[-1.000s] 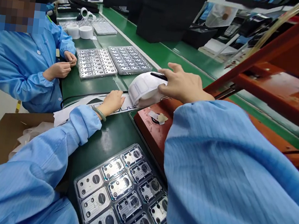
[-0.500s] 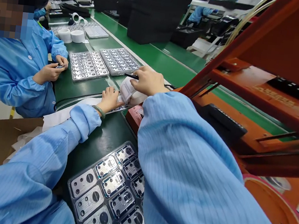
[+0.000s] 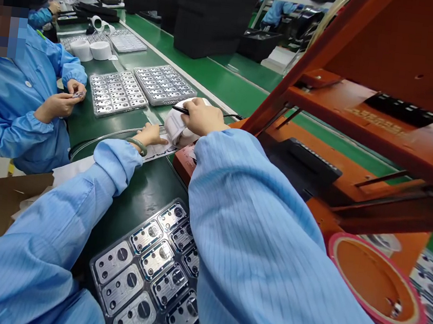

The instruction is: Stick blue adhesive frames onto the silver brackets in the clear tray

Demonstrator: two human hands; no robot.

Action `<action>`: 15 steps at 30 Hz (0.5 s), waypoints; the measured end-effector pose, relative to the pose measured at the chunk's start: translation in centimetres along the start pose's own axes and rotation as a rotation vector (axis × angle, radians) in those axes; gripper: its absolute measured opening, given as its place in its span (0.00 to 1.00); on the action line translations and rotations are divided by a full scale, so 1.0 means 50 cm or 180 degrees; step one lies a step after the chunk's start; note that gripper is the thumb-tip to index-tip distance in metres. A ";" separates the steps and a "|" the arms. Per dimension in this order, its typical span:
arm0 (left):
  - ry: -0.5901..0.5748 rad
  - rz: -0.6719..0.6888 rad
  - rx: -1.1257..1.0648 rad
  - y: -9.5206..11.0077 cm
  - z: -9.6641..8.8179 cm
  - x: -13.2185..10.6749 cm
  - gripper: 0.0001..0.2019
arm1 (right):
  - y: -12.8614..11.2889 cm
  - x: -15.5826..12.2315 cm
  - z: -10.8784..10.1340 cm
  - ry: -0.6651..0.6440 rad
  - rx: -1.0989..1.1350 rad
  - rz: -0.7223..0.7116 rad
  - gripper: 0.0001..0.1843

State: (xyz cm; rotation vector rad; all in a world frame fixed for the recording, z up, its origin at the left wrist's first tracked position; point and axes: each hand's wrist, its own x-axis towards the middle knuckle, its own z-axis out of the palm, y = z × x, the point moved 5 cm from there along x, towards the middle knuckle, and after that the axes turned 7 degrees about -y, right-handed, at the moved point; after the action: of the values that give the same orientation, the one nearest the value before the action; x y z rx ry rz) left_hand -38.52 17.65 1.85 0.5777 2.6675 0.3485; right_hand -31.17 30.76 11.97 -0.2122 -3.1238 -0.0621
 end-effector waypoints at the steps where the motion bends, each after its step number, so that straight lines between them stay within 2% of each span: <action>1: -0.0023 -0.0078 -0.0039 -0.002 -0.002 0.007 0.31 | 0.001 0.000 0.002 -0.0027 -0.0012 -0.0009 0.25; 7: -0.0188 -0.0059 -0.0082 -0.001 -0.012 0.043 0.18 | -0.001 -0.002 0.000 0.0043 0.0050 0.0029 0.25; 15: -0.0041 0.0154 -0.0105 0.016 -0.016 0.051 0.17 | -0.001 0.016 -0.020 0.0171 0.0125 0.0116 0.25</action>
State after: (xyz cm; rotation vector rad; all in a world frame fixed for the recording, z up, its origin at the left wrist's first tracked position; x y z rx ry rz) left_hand -40.73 19.33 2.02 0.6330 2.6341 0.4003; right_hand -31.96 30.76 13.00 -0.2623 -3.0633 -0.0062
